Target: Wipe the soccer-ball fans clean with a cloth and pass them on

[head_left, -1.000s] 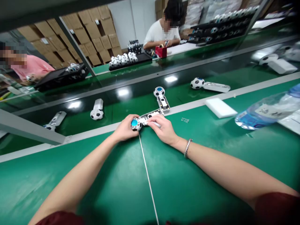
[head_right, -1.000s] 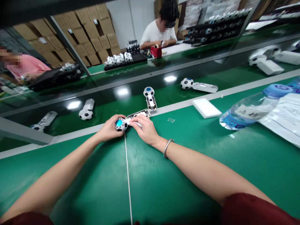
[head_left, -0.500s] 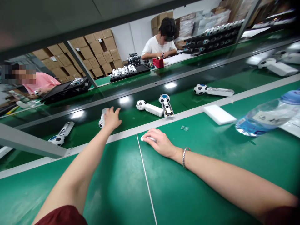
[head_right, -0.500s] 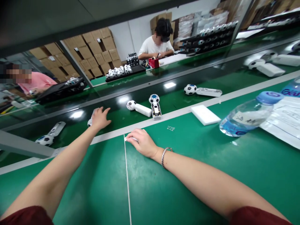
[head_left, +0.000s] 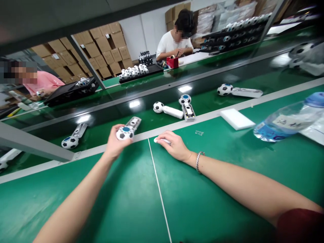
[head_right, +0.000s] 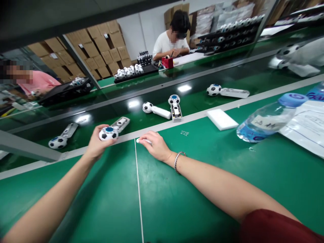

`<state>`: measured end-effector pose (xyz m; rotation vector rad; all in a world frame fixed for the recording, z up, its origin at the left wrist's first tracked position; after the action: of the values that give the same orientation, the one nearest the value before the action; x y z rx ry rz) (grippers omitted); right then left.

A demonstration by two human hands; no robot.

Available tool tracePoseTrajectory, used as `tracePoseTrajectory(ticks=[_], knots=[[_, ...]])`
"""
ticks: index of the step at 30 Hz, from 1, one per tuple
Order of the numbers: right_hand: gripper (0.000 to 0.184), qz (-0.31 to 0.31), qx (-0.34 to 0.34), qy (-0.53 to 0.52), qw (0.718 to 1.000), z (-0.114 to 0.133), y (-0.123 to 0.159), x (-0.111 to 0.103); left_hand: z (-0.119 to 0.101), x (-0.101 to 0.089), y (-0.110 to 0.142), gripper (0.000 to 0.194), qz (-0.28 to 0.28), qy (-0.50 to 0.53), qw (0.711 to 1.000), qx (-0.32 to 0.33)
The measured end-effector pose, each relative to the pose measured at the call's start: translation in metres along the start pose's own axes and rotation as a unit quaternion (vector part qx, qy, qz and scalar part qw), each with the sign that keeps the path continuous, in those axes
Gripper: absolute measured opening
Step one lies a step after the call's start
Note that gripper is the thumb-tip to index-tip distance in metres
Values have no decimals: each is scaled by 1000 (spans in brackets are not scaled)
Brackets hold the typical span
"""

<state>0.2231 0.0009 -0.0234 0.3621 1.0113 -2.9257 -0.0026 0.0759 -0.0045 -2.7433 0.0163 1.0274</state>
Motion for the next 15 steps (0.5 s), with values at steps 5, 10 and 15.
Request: tracePoseTrajectory(ticks=[5,10,15], knots=[[11,-14,-15,5,1000,9,5,-2,-21,44,63,56,74,4,997,33],[8,-1,-14,4,1000,15,8,0,-24,52,75,58,114,-68,989,70],[9,21,-31,10,999,22,9,9,-27,53,75,58,124,-78,986,81]])
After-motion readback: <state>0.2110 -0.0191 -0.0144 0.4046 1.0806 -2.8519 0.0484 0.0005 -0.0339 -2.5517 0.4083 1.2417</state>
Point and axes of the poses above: each hand's wrist, its own y-axis away from the middle knuckle, its own x-axis out of the palm, z = x × y, the point moved 5 cm from there along -y, towards the middle knuckle, and after that the axes turned 12 degrees about -y, right-handed, at the moved point
